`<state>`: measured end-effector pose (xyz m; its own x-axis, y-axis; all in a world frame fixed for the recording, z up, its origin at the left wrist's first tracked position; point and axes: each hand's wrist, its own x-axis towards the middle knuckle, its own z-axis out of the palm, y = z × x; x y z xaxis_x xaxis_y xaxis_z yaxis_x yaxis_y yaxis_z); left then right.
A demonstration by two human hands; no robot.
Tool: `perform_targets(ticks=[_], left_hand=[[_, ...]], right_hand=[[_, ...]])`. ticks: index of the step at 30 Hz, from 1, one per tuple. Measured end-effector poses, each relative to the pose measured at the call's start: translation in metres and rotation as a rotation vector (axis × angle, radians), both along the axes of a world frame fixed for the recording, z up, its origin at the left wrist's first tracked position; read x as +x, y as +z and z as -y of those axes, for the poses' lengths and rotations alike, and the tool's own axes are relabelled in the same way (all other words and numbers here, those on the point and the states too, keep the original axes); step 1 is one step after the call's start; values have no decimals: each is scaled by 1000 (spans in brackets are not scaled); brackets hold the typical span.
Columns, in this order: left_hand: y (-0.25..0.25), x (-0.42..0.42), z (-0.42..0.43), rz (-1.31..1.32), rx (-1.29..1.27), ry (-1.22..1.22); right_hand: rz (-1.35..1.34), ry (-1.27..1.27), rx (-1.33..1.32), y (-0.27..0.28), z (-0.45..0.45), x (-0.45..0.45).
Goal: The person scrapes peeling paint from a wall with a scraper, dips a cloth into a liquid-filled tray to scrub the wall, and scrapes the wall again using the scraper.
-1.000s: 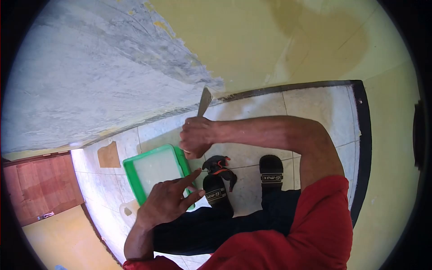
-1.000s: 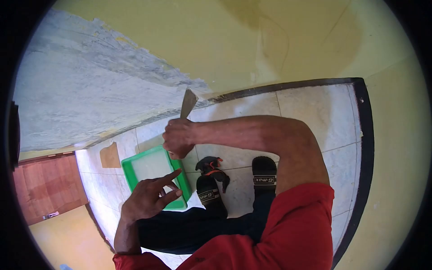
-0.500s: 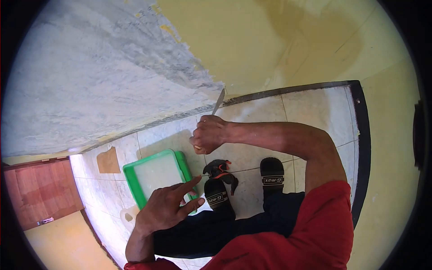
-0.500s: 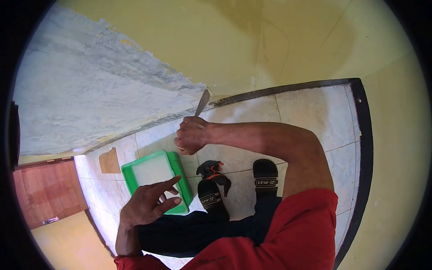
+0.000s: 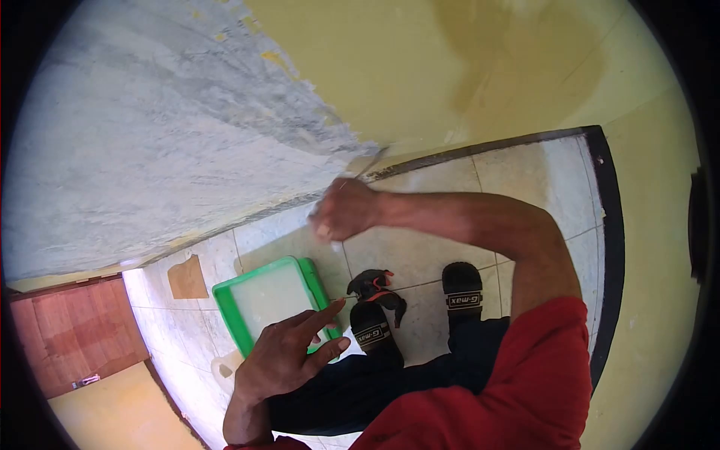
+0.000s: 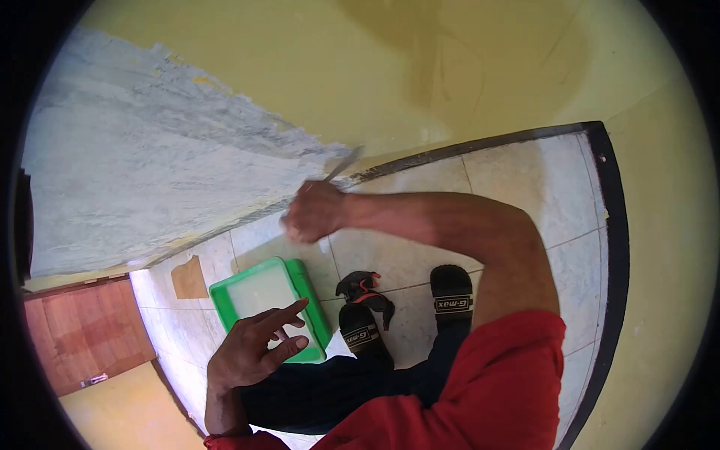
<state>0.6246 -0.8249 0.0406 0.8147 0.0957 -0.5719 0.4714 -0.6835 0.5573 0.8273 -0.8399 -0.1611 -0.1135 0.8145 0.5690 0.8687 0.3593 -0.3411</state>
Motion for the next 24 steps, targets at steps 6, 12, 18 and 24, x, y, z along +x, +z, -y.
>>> perform_targets(ticks=[6,12,18,24], left_hand=[[8,3,3,9,31,-18],[14,-5,-6,6,72,14],[8,-2,1,50,3,-7],[12,1,10,68,-17,-57]], right_hand=[[60,105,-179,18,5,-20],[57,-2,-88,0,14,17],[129,104,-23,-8,21,6],[145,191,9,22,10,-19]])
